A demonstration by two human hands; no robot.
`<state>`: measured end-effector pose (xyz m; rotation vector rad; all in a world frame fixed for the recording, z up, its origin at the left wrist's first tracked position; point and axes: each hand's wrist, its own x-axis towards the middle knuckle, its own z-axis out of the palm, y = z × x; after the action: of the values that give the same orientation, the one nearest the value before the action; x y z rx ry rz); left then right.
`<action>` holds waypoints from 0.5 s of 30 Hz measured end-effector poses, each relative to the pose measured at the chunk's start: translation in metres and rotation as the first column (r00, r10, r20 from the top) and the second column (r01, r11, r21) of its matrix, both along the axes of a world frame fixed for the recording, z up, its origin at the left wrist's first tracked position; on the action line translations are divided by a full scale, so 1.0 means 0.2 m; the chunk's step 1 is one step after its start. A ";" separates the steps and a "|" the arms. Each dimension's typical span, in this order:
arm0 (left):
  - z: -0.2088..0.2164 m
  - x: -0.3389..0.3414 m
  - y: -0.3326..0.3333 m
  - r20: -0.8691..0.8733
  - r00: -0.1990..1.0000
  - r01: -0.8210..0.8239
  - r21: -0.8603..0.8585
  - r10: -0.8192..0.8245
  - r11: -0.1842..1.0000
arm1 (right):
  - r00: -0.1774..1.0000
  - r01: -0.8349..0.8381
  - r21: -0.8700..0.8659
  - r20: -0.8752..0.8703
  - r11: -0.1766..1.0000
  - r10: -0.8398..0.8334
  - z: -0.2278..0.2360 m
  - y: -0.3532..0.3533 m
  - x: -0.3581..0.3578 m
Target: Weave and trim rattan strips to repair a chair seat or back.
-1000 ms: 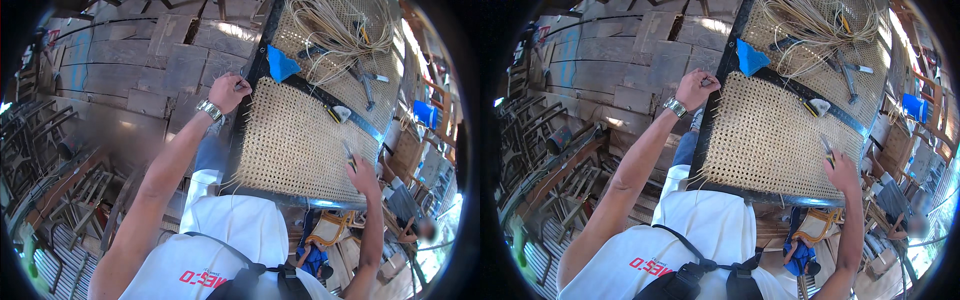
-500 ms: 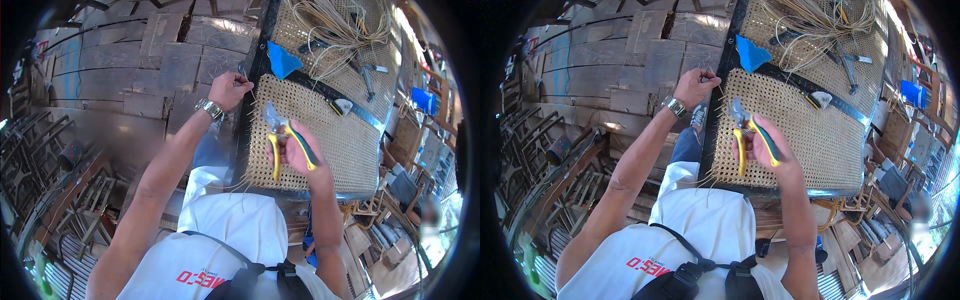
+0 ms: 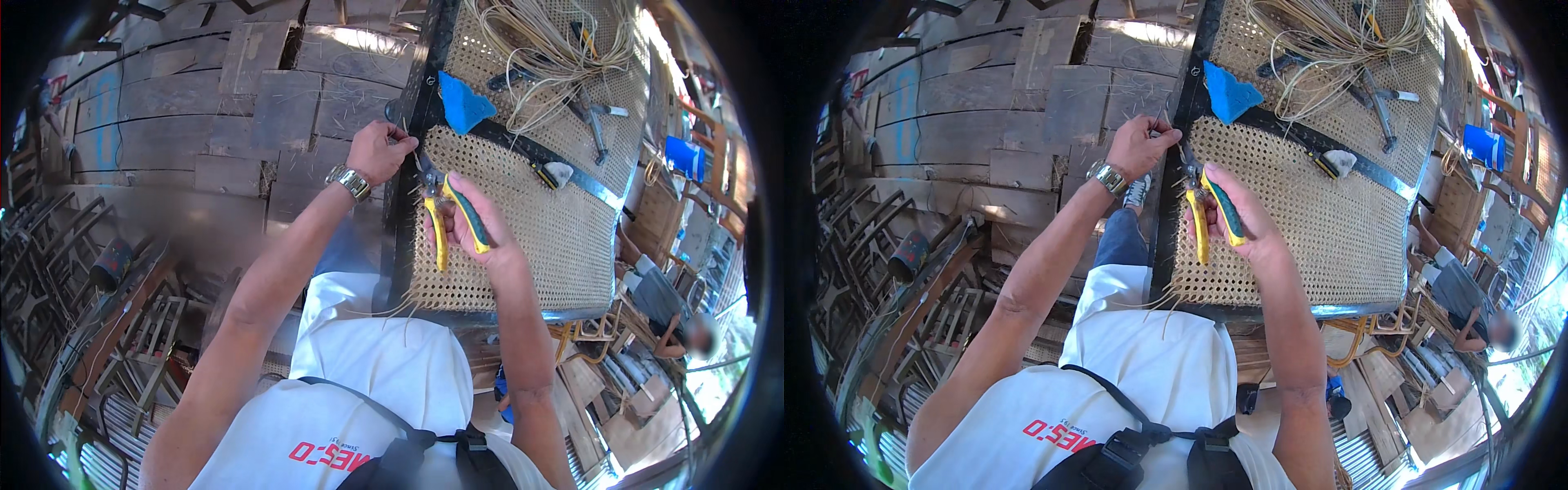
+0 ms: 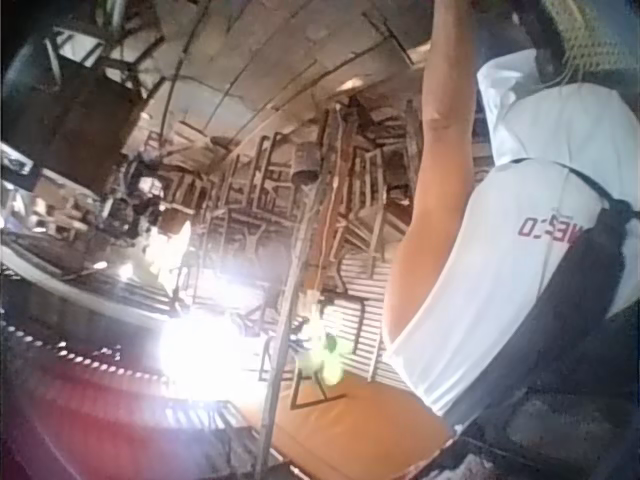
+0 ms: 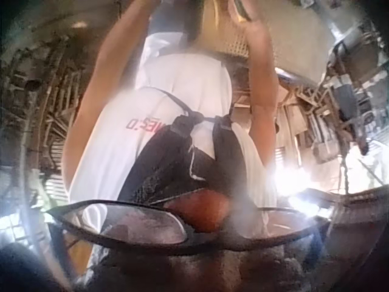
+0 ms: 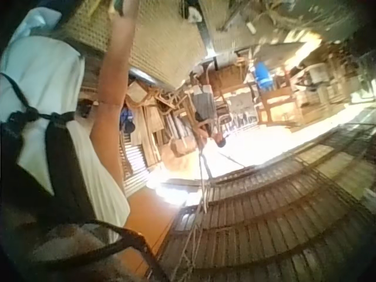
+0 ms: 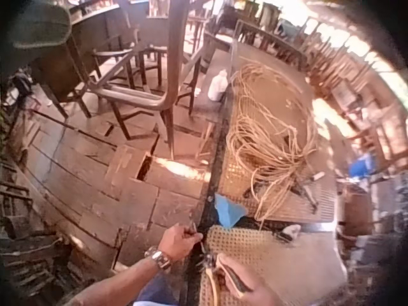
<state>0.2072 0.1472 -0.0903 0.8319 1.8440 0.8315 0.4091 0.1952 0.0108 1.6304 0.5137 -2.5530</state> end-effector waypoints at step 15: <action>-0.12 -0.04 0.00 0.025 0.963 -0.269 0.040 0.268 0.962 | 0.997 -0.069 0.222 0.042 0.973 0.061 0.08 -0.03 0.04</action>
<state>0.1996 0.1465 -0.1133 0.6042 1.9546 1.0484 0.4165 0.1882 0.0265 1.6900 0.8639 -2.4915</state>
